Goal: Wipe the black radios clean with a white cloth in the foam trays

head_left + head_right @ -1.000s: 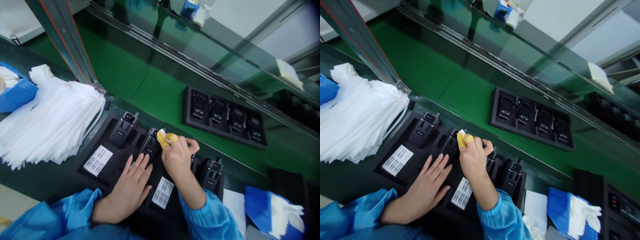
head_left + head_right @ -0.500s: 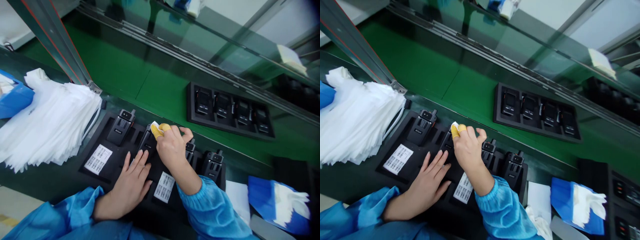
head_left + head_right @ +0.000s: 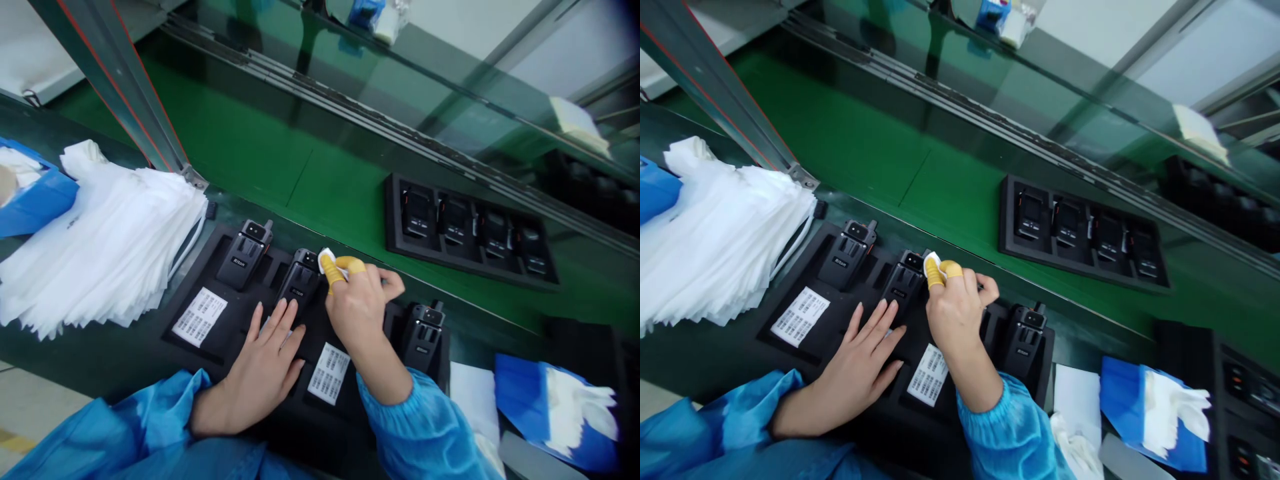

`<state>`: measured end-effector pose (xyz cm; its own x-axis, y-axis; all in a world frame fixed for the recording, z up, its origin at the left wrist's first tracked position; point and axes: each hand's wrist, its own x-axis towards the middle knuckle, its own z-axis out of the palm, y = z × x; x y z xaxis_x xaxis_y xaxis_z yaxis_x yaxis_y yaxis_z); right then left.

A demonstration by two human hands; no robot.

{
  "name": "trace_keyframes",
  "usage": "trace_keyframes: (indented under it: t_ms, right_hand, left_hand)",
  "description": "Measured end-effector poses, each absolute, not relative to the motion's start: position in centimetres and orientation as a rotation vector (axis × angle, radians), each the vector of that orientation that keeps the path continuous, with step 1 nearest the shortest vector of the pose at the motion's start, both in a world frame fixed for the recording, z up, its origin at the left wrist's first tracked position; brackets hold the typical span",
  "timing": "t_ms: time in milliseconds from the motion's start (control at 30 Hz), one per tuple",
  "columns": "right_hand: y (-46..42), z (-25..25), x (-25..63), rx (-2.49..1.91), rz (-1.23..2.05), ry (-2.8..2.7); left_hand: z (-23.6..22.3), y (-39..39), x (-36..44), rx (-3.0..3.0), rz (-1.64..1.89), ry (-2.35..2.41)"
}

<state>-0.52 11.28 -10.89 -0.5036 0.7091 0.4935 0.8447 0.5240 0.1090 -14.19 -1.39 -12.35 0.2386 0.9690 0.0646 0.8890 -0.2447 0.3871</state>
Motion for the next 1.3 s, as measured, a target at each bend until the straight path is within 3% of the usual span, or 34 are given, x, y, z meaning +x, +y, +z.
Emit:
trace_keyframes:
  t_ms: [367, 533, 800, 1300]
  right_hand:
    - [10.7, -11.8, -1.2, -1.221, -0.614, -2.429]
    - [9.0, -11.6, 1.0, -1.309, -0.554, -2.365]
    - [6.9, -12.6, -1.4, -0.986, -0.297, -2.554]
    - [7.0, -12.3, -2.8, -0.995, -0.334, -2.554]
  left_hand:
    - [-12.5, -1.4, -14.2, 2.270, 0.449, 1.740]
    - [-12.3, -1.7, -14.1, 2.260, 0.524, 1.733]
    - [-12.3, -2.1, -13.7, 2.266, 0.553, 1.711]
    - [-12.7, -2.1, -13.4, 2.306, 0.554, 1.737]
